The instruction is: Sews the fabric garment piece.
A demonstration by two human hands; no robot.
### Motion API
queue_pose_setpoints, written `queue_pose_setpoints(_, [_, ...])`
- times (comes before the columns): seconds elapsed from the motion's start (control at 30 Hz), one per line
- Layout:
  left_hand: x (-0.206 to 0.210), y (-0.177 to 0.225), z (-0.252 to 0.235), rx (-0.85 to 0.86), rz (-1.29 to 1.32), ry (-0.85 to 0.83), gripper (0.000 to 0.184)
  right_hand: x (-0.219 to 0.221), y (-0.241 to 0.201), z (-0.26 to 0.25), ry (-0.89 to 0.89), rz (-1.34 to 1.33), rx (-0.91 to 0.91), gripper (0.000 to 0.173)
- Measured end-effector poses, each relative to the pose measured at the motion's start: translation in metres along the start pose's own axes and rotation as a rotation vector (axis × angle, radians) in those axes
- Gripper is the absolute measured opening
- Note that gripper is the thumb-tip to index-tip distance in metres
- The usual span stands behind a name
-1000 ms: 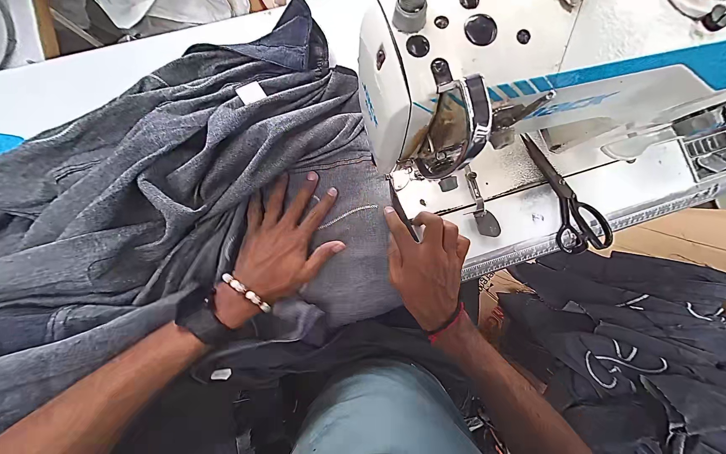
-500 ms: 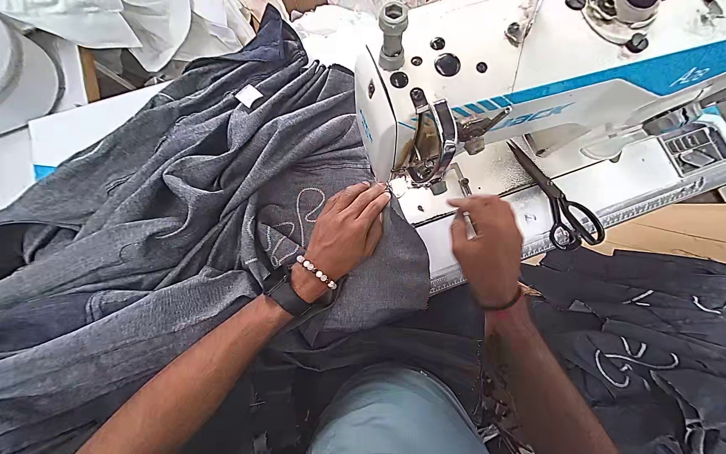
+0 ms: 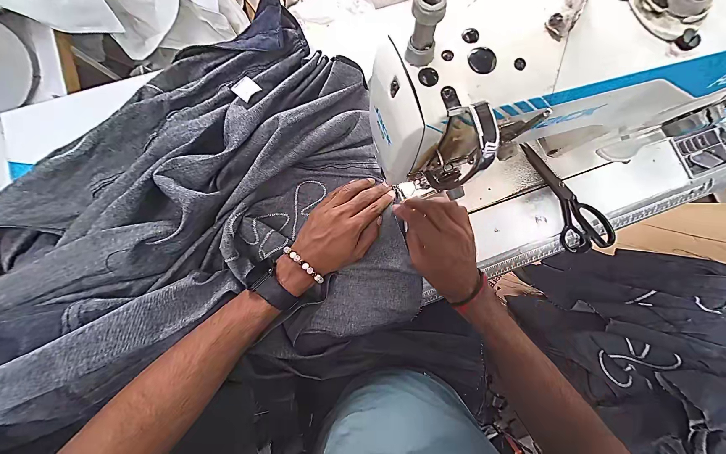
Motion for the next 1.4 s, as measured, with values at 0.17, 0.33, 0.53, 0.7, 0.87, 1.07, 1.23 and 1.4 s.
queue_pose_setpoints(0.17, [-0.002, -0.012, -0.004, 0.097, 0.017, -0.016, 0.042, 0.01, -0.008, 0.017, -0.106, 0.042, -0.024, 0.038])
queue_pose_setpoints(0.33, [0.002, -0.022, -0.009, 0.14, -0.047, -0.043, 0.044, 0.005, -0.006, 0.019, 0.008, 0.092, 0.035, 0.03])
queue_pose_setpoints(0.53, [-0.003, 0.001, -0.01, -0.033, -0.039, 0.004, 0.038, -0.004, 0.0, 0.018, 0.104, 0.097, 0.122, 0.024])
queue_pose_setpoints(0.7, [0.011, 0.02, 0.004, -0.185, -0.135, -0.084, 0.072, -0.007, 0.025, 0.007, 0.053, 0.073, 0.397, 0.026])
queue_pose_setpoints(0.87, [0.006, 0.021, 0.011, -0.18, -0.083, -0.05, 0.055, -0.003, 0.001, -0.008, -0.116, -0.063, 0.464, 0.023])
queue_pose_setpoints(1.07, [0.009, 0.023, 0.015, -0.212, -0.107, -0.066, 0.053, -0.007, 0.021, 0.016, 0.008, -0.019, 0.554, 0.029])
queue_pose_setpoints(1.23, [0.009, 0.024, 0.017, -0.186, -0.115, -0.064, 0.053, 0.0, 0.007, -0.009, -0.089, -0.075, 0.435, 0.022])
queue_pose_setpoints(1.4, [0.008, 0.025, 0.014, -0.167, -0.129, -0.103, 0.054, -0.005, 0.005, 0.02, -0.049, -0.292, 0.542, 0.04])
Point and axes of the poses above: each hand's wrist, its own z-axis away from the middle knuckle, its own x-axis out of the palm, y = z × x, the point moved 9 cm from there along -z, towards the middle knuckle, and after that the axes turned 13 degrees about -z, right-handed, at the moved point
